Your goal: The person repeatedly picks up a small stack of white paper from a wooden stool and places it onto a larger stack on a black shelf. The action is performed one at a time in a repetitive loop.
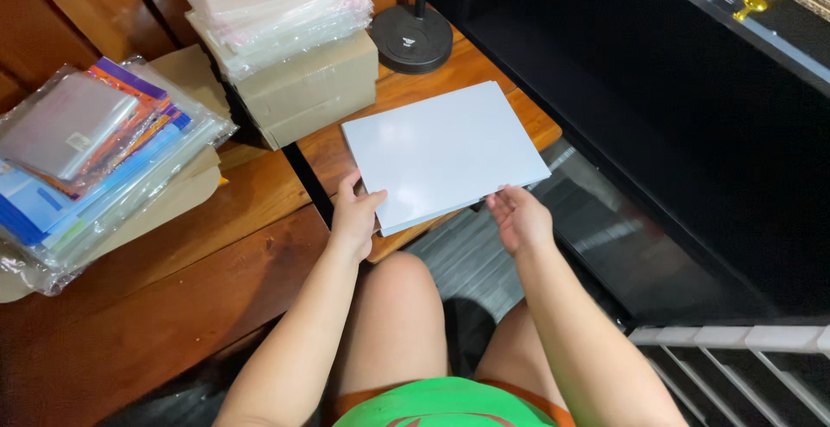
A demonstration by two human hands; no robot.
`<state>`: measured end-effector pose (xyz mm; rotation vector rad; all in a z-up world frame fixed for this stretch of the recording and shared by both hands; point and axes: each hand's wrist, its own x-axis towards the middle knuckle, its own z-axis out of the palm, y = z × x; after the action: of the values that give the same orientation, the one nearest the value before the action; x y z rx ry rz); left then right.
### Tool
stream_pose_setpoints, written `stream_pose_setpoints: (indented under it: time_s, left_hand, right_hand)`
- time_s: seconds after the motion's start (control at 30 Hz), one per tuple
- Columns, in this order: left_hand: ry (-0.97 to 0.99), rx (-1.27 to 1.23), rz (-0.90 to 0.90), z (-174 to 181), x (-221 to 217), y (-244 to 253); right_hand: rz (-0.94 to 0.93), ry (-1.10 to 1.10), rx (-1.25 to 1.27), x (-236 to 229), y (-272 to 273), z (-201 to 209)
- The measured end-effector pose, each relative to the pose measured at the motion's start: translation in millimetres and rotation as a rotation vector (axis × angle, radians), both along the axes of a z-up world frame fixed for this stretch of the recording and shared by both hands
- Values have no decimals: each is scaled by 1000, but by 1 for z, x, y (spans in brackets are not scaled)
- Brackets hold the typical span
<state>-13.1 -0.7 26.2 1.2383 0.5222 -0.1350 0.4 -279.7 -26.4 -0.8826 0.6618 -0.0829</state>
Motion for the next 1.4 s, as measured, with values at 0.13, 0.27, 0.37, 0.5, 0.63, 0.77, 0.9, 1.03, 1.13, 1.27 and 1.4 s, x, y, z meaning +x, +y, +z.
stream_pose_setpoints:
  time_s: [0.13, 0.27, 0.37, 0.5, 0.63, 0.77, 0.9, 1.03, 1.13, 1.27, 1.4]
  left_hand:
    - [-4, -33, -34, 12, -8, 3]
    - [-27, -82, -37, 14, -10, 4]
    - [-30, -104, -48, 22, -16, 3]
    - [-26, -45, -81, 36, -29, 1]
    - [-58, 20, -125, 27, -28, -1]
    - [-71, 32, -129, 25, -29, 0]
    - [-59, -48, -96, 22, -28, 0]
    - [-70, -94, -86, 16, -22, 2]
    - [-62, -78, -84, 5, -17, 6]
    - [-48, -83, -61, -3, -11, 11]
    - [-72, -84, -34, -20, 0, 13]
  right_hand:
    - [-27, -7, -30, 18, -30, 4]
    - [-47, 10, -74, 26, -54, 16]
    - [-41, 33, -119, 36, -71, 14]
    - [35, 45, -267, 43, -79, 10]
    - [43, 39, -362, 47, -80, 3]
    - [56, 61, -408, 41, -73, 18]
    - [82, 96, -497, 45, -70, 20]
    - [63, 92, -504, 60, -77, 3]
    - [72, 108, -531, 59, -74, 9]
    - [95, 105, -593, 54, -68, 18]
    - [97, 83, -629, 54, -69, 13]
